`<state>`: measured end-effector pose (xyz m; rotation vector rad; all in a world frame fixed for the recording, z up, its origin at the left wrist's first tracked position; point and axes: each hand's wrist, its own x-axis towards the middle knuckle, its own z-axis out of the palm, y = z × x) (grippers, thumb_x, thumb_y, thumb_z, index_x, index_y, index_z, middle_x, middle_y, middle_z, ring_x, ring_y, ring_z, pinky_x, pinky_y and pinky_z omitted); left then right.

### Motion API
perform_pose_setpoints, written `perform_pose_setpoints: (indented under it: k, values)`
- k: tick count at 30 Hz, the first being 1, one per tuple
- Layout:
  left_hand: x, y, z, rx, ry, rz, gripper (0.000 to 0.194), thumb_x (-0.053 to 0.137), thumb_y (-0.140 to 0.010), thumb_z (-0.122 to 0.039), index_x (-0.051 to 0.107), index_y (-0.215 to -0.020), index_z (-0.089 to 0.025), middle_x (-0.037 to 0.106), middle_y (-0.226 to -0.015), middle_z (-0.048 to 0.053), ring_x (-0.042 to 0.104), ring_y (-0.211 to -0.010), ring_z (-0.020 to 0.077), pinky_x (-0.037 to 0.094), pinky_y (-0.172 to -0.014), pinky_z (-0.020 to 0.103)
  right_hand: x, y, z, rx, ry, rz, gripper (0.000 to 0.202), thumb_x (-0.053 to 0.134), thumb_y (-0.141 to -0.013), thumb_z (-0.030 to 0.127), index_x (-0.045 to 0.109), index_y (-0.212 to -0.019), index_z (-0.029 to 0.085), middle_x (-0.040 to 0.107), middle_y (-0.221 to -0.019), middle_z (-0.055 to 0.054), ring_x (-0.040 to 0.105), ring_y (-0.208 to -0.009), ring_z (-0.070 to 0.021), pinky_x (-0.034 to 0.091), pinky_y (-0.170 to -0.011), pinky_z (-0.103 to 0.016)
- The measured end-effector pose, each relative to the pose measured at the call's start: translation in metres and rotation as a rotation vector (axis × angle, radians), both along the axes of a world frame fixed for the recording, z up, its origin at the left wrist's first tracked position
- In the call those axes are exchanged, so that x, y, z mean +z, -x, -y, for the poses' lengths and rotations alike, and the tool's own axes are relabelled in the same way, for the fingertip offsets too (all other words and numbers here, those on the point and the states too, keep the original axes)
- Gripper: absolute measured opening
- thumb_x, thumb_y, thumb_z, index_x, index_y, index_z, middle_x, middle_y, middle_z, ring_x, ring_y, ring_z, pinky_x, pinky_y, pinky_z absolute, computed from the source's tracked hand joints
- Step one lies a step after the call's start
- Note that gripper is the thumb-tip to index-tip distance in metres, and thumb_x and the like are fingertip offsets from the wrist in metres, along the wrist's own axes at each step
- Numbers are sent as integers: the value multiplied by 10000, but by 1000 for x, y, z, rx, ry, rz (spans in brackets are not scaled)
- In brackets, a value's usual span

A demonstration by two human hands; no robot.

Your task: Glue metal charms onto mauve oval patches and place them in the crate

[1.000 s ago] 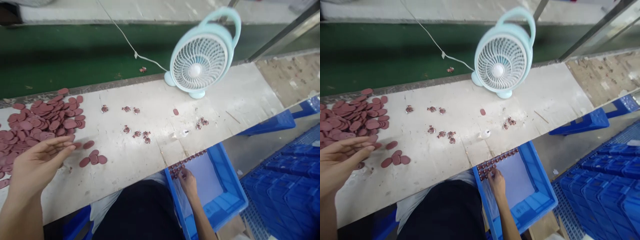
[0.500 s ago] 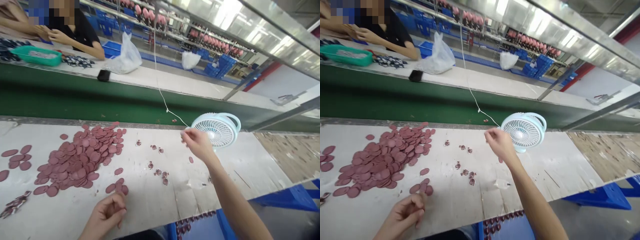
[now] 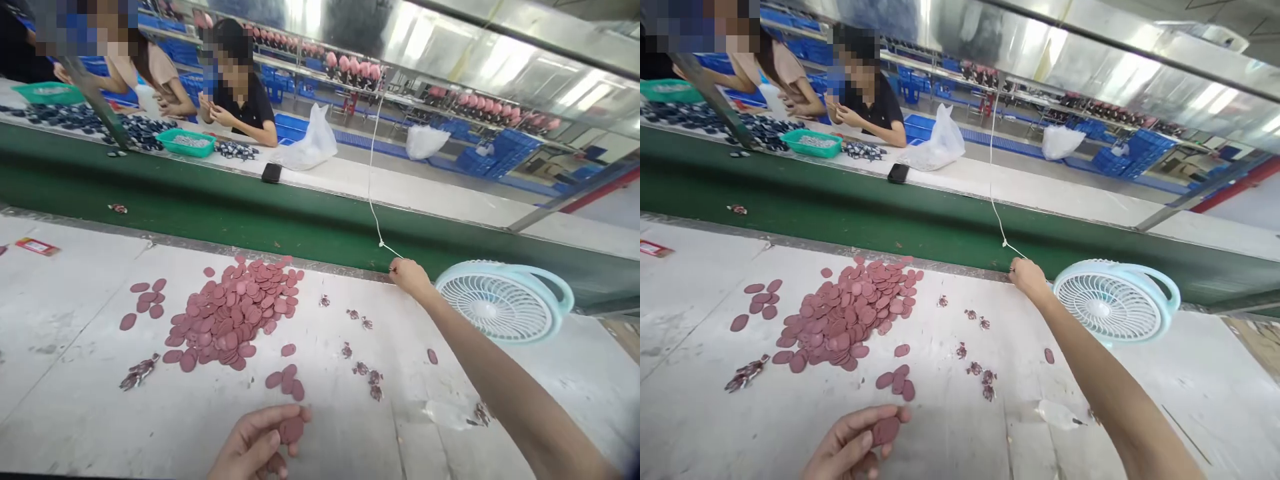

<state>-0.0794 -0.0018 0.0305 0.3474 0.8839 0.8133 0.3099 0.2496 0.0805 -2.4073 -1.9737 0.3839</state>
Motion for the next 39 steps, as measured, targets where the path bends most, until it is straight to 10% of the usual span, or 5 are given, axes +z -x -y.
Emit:
perform_pose_setpoints:
  k: [13, 21, 26, 31, 39]
  values:
    - [-3, -36, 8, -100, 60, 74, 299, 849, -759, -328, 793, -1018, -189, 784, -1118, 153, 743, -887, 234, 565, -597, 236, -22, 57, 218, -125, -140, -705, 226, 672, -886, 392, 722, -1047, 241, 737, -977, -62, 682, -747, -210, 524, -732, -353]
    - [-22, -48, 15, -154, 99, 109, 252, 764, -858, -256, 775, -1100, -186, 764, -1212, 149, 752, -1000, 218, 571, -710, 202, -72, 76, 323, -577, -370, -1736, 593, 457, -898, 772, 652, -1046, 232, 471, -652, 39, 298, -410, -80, 259, -287, -201]
    - [-17, -59, 17, -183, 92, 162, 235, 749, -874, -242, 769, -1101, -184, 767, -1206, 147, 755, -1010, 214, 572, -757, 215, -91, 57, 322, -872, -451, -2851, 697, 744, -862, 512, 416, -1418, 249, 598, -885, -3, 577, -616, -108, 583, -503, -204]
    - [-11, -66, 20, -177, 99, 193, 238, 776, -848, -228, 777, -1083, -191, 785, -1162, 124, 758, -996, 216, 575, -774, 230, -74, 52, 301, -888, -388, -2780, 233, 565, -989, 384, 567, -1161, 226, 513, -653, 64, 510, -455, -81, 501, -398, -166]
    - [-7, -77, 28, -153, 103, 226, 271, 797, -830, -231, 784, -1099, -199, 789, -1160, 116, 747, -1041, 217, 562, -800, 223, -32, 135, 318, -597, -425, -1764, 394, 633, -874, 609, 655, -1018, 243, 547, -582, 36, 473, -380, -113, 364, -313, -215]
